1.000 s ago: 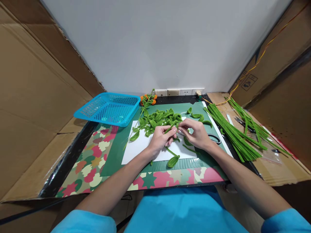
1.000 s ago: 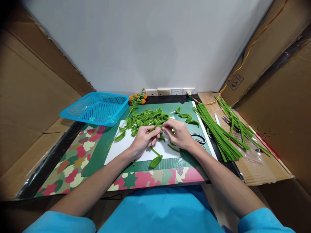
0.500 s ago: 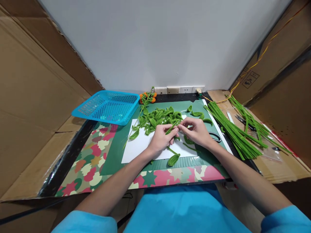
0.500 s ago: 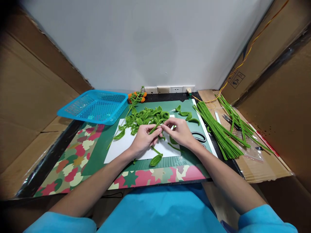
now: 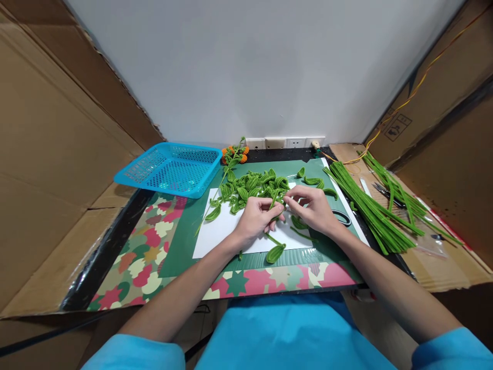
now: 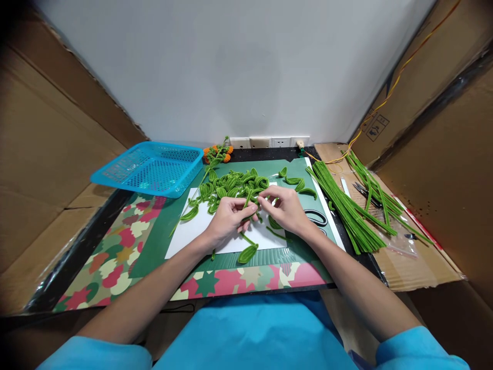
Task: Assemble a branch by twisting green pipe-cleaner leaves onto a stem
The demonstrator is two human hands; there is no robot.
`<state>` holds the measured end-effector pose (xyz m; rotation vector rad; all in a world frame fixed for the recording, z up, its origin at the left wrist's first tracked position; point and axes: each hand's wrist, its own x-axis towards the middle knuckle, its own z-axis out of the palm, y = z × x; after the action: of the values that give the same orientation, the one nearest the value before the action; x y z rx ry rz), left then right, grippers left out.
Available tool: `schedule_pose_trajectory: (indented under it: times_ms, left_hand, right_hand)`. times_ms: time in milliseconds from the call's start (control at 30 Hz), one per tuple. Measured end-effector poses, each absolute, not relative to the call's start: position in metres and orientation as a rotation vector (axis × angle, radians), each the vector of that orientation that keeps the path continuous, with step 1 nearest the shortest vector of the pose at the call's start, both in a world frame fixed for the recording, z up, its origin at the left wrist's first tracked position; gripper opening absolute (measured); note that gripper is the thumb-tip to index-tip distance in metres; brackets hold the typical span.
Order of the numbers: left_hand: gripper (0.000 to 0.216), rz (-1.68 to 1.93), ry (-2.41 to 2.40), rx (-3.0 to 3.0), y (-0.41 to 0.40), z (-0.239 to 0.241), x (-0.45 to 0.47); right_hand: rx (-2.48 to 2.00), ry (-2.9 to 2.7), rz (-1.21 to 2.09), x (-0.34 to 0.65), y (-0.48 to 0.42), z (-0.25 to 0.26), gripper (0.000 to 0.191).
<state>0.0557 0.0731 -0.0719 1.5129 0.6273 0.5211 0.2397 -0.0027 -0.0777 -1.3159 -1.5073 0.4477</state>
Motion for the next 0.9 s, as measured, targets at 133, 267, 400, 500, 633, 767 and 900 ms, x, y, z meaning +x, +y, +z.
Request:
schedule_pose_trajectory:
  times_ms: [133,267,400,500,633,767,900]
  left_hand:
    - [0.04,0.521,0.637,1.476,0.073,-0.069,0.057]
    - [0.043,0.391,0.595,1.433,0.074,-0.064,0.056]
    - [0.043,0.345,0.565,1.404,0.074,-0.063,0.056]
    - [0.039,0.393,0.541,1.358,0.074,-0.066,0.057]
    - [0.039,0.418,0.541,1.324,0.076,-0.069,0.058]
    - [0.038,0.465,0.556,1.316,0.076,-0.07,0.058]
    - [0.035,0.544,0.578,1.343,0.075,-0.072,0.059]
  right_hand:
    - [-1.261,-1.487,0.422,0.247,-0.002,-0.076,0.023]
    - [-1.169,-1.673,0.301,0.254,-0.003,-0.07,0.03]
    - [-1.174,-1.769,0.186,0.259,-0.003,-0.07,0.02]
    - [-1.176,-1.79,0.15,0.261,-0.002,-0.073,0.016]
    - [-1.19,-1.818,0.128,0.261,-0.002,-0.074,0.015]
    - [-1.221,-1.786,0.131,0.254,-0.003,-0.074,0.014]
    - [-1.262,-1.72,0.018,0.241,-0.006,-0.079,0.014]
